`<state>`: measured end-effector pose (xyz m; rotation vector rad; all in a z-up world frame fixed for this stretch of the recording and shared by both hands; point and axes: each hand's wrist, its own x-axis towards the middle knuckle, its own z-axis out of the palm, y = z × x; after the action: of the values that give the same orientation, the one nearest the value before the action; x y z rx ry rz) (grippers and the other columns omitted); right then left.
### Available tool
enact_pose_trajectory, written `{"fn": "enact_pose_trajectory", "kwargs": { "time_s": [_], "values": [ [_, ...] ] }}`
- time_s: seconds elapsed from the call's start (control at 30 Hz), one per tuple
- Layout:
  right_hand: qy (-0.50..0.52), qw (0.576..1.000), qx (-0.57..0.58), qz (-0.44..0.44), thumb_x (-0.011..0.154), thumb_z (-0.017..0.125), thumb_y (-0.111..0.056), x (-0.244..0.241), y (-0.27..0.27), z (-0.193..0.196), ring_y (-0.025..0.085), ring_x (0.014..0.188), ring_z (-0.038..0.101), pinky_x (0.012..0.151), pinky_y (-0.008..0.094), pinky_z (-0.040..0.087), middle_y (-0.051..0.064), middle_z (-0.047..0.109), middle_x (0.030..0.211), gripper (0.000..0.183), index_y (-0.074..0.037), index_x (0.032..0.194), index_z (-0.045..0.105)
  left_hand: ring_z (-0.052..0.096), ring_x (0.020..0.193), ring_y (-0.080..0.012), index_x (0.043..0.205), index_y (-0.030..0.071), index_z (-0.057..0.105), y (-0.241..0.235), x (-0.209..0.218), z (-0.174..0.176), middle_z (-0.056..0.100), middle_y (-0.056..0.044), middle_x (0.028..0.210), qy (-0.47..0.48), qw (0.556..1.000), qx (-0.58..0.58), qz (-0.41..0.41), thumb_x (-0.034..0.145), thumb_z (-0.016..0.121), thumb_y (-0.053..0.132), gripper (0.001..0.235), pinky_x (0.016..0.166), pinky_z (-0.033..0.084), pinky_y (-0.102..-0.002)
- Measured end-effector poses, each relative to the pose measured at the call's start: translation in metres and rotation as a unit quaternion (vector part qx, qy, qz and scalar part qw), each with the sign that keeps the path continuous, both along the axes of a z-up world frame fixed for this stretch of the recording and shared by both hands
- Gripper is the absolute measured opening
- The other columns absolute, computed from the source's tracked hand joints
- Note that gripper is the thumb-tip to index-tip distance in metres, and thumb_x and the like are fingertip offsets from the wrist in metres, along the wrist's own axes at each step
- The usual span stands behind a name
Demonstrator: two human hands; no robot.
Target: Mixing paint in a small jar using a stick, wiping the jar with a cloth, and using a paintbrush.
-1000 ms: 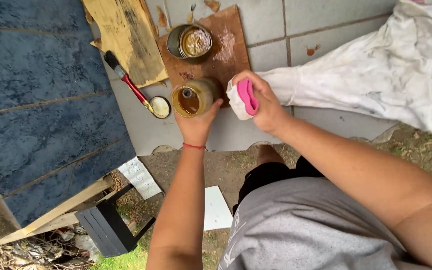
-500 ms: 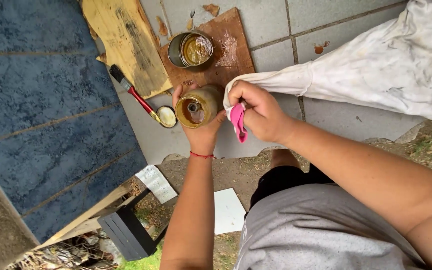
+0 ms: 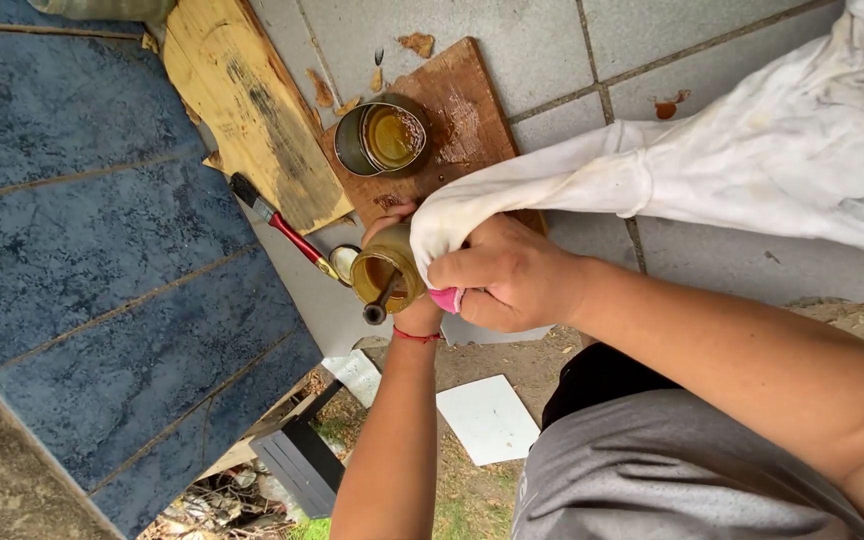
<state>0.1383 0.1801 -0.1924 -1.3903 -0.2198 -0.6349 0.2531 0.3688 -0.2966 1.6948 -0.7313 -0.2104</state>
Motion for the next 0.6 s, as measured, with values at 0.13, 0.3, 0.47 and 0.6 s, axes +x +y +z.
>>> {"fn": "enact_pose_trajectory", "kwargs": {
  "time_s": [0.13,0.3,0.47,0.6],
  "values": [
    [0.006,1.000,-0.028,0.009,0.085,0.062,-0.006,0.004,0.000,0.000,0.035,0.070,0.059,0.067,0.044,0.051,0.012,0.052,0.082,0.020,-0.012,0.103,0.068,0.059,0.112,-0.0387,0.115,-0.007,0.050,0.018,0.005,-0.016,0.058,-0.028,0.111,0.020,0.999,-0.025,-0.025,0.058,0.099,0.022,0.080,0.106,0.040,-0.052],
    [0.045,0.996,-0.063,0.045,0.088,0.065,-0.008,0.001,0.015,-0.022,0.038,0.071,0.063,0.064,0.043,0.052,0.013,0.052,0.077,0.014,-0.013,0.100,0.062,0.058,0.111,-0.0425,0.114,-0.009,0.050,0.032,0.016,-0.039,0.058,-0.032,0.110,0.041,0.996,-0.066,-0.055,0.060,0.098,0.023,0.079,0.106,0.039,-0.056],
    [0.083,0.989,-0.061,0.104,0.090,0.067,-0.010,0.005,0.004,-0.010,0.039,0.073,0.064,0.065,0.043,0.052,0.011,0.048,0.075,0.015,-0.013,0.097,0.054,0.058,0.110,-0.0464,0.113,-0.012,0.050,0.041,0.021,-0.055,0.057,-0.035,0.109,0.064,0.989,-0.109,-0.083,0.061,0.097,0.025,0.079,0.105,0.039,-0.059],
    [0.079,0.987,-0.064,0.122,0.090,0.067,-0.010,0.011,0.001,-0.013,0.036,0.070,0.064,0.062,0.041,0.052,0.009,0.050,0.072,0.012,-0.012,0.092,0.055,0.057,0.110,-0.0494,0.112,-0.014,0.051,0.055,0.018,-0.059,0.056,-0.038,0.108,0.084,0.981,-0.143,-0.103,0.062,0.096,0.026,0.079,0.104,0.039,-0.062]
  ]
}}
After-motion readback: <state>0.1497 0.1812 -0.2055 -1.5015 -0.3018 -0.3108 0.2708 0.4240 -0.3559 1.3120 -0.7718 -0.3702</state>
